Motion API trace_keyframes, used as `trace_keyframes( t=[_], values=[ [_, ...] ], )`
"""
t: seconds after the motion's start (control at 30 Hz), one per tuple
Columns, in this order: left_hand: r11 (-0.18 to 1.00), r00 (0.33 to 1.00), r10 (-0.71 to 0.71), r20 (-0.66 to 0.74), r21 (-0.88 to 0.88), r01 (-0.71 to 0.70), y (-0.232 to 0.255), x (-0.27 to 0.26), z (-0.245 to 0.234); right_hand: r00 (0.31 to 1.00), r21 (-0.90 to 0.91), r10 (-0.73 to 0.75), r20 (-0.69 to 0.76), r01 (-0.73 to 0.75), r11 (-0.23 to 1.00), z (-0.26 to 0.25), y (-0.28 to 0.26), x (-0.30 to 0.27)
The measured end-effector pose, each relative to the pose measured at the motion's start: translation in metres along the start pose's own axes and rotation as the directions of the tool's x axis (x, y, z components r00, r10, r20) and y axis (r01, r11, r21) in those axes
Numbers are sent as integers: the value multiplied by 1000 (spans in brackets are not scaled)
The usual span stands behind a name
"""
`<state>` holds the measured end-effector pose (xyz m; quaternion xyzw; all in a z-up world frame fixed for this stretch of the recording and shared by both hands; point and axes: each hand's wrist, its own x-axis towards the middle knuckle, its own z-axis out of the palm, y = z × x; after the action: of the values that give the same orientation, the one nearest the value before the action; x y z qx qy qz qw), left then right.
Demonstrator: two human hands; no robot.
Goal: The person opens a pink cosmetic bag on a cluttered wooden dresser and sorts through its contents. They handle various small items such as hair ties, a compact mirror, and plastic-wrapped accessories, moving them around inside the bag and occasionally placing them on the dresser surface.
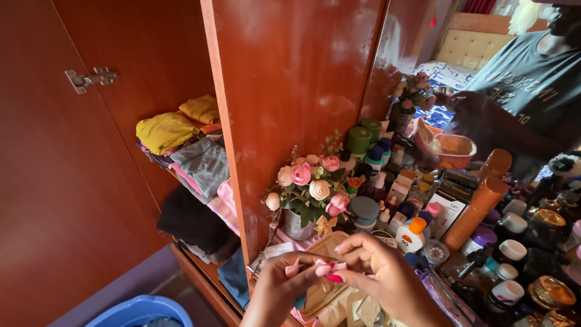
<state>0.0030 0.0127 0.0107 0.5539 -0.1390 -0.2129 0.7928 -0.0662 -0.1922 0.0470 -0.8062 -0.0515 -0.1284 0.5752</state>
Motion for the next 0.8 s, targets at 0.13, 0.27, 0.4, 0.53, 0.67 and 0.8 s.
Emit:
trace_keyframes(
  t=[0.13,0.27,0.4,0.53,0.67,0.8],
  values=[
    [999,995,39,-93,-25,-41,-12,5,-1,998,158,55,7,-56,986,0,5,2],
    [995,987,91,-135,41,-87,-10,3,-1,991,153,133,-30,-127,980,4,4,4],
    [977,974,174,-143,146,-153,-4,2,-1,995,204,91,-46,-80,976,12,21,4],
    [902,968,245,-63,381,-203,14,-4,-1,969,241,236,-71,-213,947,18,19,3],
    [871,963,265,-45,439,-219,11,3,-12,992,328,116,40,-123,937,19,28,7],
    [957,997,40,-64,289,-19,16,5,-14,999,37,28,-29,-27,999,22,37,8]
  ],
)
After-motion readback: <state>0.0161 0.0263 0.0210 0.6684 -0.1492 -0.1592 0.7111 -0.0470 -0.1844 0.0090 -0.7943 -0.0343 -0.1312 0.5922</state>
